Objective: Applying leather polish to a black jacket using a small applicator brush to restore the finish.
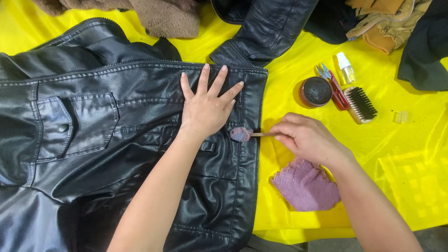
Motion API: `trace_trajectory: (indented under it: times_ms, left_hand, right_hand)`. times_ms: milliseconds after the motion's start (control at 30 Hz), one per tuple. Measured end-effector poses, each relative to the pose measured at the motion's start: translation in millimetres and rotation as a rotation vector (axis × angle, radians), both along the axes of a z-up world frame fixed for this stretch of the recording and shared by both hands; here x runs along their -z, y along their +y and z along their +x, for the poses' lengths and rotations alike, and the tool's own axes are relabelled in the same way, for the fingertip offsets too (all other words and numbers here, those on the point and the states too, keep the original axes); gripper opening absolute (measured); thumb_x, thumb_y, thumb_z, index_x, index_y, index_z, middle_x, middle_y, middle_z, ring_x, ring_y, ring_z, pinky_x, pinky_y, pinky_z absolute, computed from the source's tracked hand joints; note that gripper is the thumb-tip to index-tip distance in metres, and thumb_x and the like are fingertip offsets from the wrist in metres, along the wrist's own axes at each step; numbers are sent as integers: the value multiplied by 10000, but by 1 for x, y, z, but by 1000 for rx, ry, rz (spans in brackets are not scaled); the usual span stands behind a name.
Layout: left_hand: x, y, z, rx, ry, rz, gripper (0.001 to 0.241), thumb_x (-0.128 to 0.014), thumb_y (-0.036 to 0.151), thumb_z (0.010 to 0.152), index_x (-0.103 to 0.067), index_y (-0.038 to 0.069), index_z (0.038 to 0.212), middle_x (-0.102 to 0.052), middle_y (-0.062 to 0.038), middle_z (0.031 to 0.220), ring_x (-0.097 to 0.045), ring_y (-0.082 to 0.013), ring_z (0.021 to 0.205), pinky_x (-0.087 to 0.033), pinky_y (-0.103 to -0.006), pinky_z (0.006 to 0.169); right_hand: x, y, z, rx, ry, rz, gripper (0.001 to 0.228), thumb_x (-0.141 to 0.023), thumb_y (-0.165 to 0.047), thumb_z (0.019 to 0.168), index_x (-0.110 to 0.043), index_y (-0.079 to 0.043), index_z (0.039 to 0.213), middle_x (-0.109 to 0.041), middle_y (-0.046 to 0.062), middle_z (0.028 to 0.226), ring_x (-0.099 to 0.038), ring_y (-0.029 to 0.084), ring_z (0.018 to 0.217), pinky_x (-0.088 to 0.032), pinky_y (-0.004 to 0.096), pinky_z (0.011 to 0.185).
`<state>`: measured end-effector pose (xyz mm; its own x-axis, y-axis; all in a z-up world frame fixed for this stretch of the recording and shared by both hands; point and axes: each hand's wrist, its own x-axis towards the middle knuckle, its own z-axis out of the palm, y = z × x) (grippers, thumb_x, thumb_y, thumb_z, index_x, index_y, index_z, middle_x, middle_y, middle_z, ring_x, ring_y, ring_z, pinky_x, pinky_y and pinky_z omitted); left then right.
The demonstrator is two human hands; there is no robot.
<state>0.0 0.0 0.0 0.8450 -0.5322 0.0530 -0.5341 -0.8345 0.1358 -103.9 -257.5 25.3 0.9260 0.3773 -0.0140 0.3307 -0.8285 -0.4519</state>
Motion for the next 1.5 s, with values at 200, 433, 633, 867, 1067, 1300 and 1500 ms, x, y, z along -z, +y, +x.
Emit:
trace_trajectory:
  times_ms: [200, 433, 633, 867, 1067, 1300, 1500]
  left_hand:
    - [0, 0, 0, -6, 17, -7, 473, -424, 410, 1067, -439, 483, 1534, -247, 6, 1713, -69, -357, 1582, 103, -779, 1121]
    - [9, 1, -5, 12, -80, -60, 452, -500, 386, 1060, -511, 443, 1509, -289, -27, 1703, -100, -379, 1577, 81, -782, 1119]
    - [-15, 2, -82, 6, -626, -241, 212, -707, 174, 904, -809, 175, 1089, -741, -134, 1209, -478, -398, 1400, -114, -791, 1052]
    - [4, 2, -161, -4, -118, 251, 649, -508, 602, 905, -522, 247, 1448, -484, -103, 1537, -342, -398, 1481, -236, -785, 1117]
    - [12, -5, -171, 25, -261, 268, 572, -540, 508, 922, -620, 185, 1386, -574, -107, 1450, -403, -331, 1431, -362, -618, 1081]
    - [19, -6, -166, 62, -64, 228, 534, -538, 370, 949, -562, 152, 1435, -576, -117, 1455, -541, -299, 1317, -394, -579, 1040]
    - [28, -6, -179, 42, -246, 189, 544, -480, 321, 918, -588, 108, 1407, -594, -184, 1444, -559, -349, 1316, -356, -599, 1075]
  right_hand:
    - [16, -7, -11, -41, 12, -30, 126, -698, -251, 922, -772, -273, 1021, -697, 15, 904, -715, 275, 899, -593, 417, 811]
    - [13, -18, 4, -14, -103, 4, 168, -628, -301, 995, -787, -287, 1047, -734, -7, 942, -728, 242, 904, -576, 380, 841]
    - [6, -23, 7, 141, -174, -75, 270, -573, -272, 1049, -712, -222, 1275, -756, 65, 1088, -743, 285, 976, -602, 406, 846]
    - [12, -14, 4, 189, -58, -89, 254, -631, -294, 980, -737, -246, 1206, -718, 12, 1123, -703, 309, 926, -547, 501, 750]
    - [38, -15, 17, 191, -338, -251, 180, -656, -200, 989, -789, -220, 1107, -736, 55, 953, -690, 341, 793, -552, 501, 585]
    - [13, 5, 22, 266, 61, -361, 235, -509, -265, 1062, -685, -167, 1182, -728, 104, 1050, -712, 373, 845, -573, 545, 632]
    - [-15, 23, 14, 406, 259, -303, 232, -396, -308, 1093, -520, -225, 1271, -734, 193, 1040, -687, 501, 911, -505, 629, 787]
